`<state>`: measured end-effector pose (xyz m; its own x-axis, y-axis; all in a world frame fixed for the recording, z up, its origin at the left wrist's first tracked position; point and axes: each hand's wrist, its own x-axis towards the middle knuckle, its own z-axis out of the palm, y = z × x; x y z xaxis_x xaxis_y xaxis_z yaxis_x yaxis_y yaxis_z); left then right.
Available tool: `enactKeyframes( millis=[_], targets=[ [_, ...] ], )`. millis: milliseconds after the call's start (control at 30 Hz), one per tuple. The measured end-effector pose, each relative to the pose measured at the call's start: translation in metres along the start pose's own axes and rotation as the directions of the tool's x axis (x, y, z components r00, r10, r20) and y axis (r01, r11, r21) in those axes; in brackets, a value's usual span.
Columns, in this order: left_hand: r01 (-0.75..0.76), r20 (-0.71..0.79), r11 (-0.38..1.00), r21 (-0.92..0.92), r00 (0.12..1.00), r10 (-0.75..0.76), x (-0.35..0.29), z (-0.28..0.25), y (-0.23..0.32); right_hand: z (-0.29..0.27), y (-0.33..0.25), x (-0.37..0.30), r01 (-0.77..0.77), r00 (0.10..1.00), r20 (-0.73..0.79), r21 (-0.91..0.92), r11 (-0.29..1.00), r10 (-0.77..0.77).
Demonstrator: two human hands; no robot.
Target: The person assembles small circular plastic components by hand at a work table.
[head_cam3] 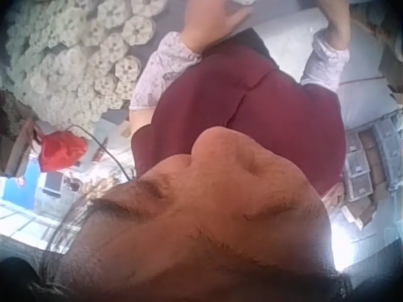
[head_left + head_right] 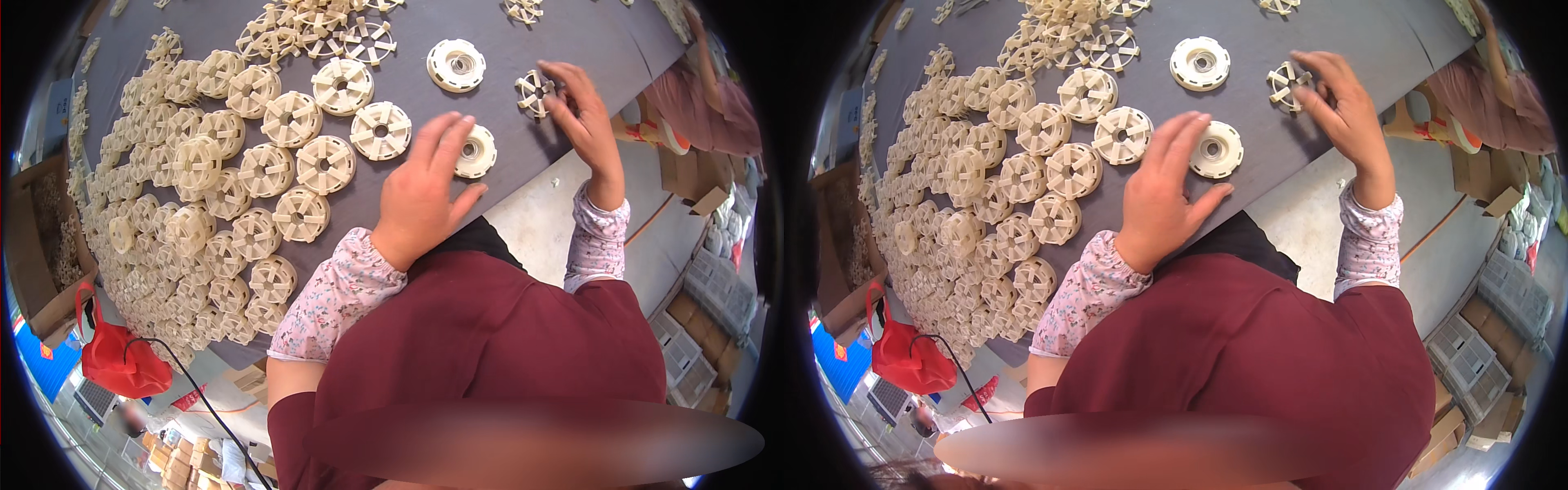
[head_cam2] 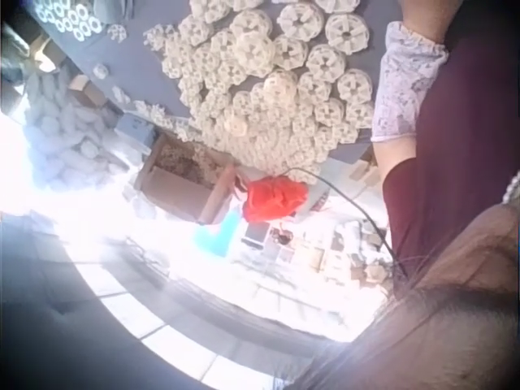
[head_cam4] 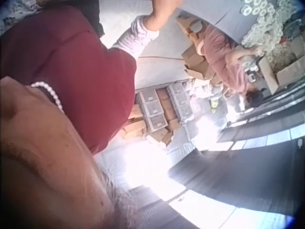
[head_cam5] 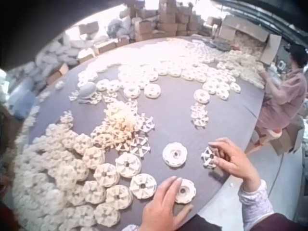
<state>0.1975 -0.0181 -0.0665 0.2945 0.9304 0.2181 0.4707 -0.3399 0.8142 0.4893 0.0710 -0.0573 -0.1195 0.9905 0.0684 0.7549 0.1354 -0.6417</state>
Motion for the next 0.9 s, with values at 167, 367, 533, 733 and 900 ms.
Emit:
enactKeyframes(
  millis=[167, 367, 533, 733, 900],
  targets=[
    [0.166, -0.021, 0.974, -0.157, 0.985, -0.171, 0.0, -0.004, 0.002, -0.011, 0.002, 0.002, 0.082, 0.97, 0.216, 0.139, 0.987, -0.111],
    [0.179, -0.041, 0.967, -0.18, 0.981, -0.189, 0.001, -0.001, 0.002, -0.011, -0.006, 0.006, 0.09, 0.97, 0.215, 0.102, 0.991, -0.11],
    [0.172, -0.04, 0.97, -0.172, 0.983, -0.181, 0.001, 0.004, -0.001, -0.011, -0.004, 0.005, 0.127, 0.971, 0.196, 0.047, 0.991, -0.134],
    [0.229, -0.037, 0.924, -0.306, 0.967, -0.252, 0.0, -0.005, 0.003, -0.004, -0.056, -0.007, 0.219, 0.893, 0.316, 0.318, 0.922, -0.321],
    [0.208, -0.019, 0.912, -0.353, 0.973, -0.23, -0.001, -0.005, -0.001, 0.012, -0.065, -0.016, 0.258, 0.855, 0.365, 0.318, 0.912, -0.369]
  ],
)
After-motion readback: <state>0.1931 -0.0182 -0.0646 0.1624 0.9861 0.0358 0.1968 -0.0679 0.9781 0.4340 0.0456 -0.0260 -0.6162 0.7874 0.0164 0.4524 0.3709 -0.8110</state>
